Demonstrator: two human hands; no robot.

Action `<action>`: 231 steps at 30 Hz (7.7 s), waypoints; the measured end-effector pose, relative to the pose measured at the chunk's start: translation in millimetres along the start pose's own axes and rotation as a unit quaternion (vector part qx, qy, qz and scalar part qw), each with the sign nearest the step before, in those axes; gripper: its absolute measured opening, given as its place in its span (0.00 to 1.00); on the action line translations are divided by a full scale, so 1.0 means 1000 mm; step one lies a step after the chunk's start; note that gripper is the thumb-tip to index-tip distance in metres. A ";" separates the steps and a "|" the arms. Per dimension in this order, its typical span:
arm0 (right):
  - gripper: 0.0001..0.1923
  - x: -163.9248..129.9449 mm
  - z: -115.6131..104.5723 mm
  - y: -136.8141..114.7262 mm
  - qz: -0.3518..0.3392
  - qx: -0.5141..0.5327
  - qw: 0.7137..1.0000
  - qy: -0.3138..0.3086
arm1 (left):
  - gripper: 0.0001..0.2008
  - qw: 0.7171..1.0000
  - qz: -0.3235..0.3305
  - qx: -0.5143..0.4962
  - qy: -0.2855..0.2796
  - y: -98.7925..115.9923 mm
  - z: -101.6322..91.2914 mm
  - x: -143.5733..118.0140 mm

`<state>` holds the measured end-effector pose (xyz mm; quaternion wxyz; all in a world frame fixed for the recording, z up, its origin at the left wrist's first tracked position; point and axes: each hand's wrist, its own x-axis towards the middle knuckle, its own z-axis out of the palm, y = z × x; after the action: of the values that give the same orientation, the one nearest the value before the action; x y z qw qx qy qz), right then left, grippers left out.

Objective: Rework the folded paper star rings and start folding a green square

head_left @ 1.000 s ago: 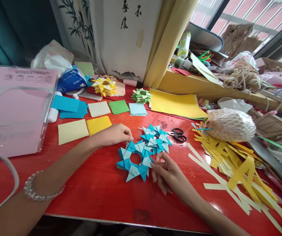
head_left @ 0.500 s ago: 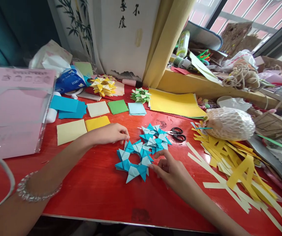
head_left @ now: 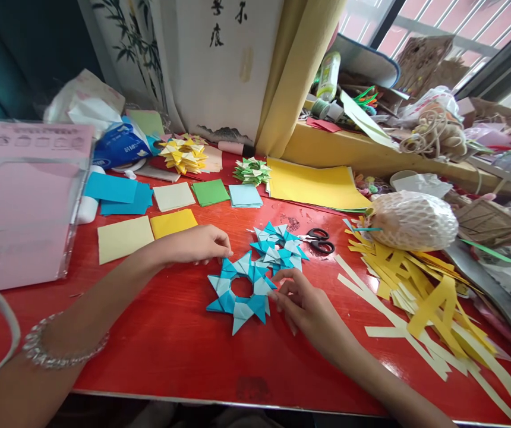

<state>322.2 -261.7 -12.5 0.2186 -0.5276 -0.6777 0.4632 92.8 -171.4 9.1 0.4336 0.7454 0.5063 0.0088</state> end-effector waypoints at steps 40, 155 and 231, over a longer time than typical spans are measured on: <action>0.06 0.003 -0.004 0.006 0.000 -0.043 0.999 -0.020 | 0.14 0.971 0.060 -0.113 -0.200 -0.022 -0.019 -0.004; 0.11 -0.011 0.029 -0.035 -0.301 -0.247 0.920 0.046 | 0.16 0.997 0.044 -0.065 0.016 -0.016 -0.023 -0.007; 0.11 0.001 -0.012 -0.035 -0.150 -0.190 0.968 0.066 | 0.18 0.996 0.072 0.003 -0.045 0.001 -0.014 -0.021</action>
<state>313.5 -255.9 23.2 0.2256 -0.4807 -0.8088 0.2526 76.7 -178.5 27.7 0.4521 0.7808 0.4313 0.0049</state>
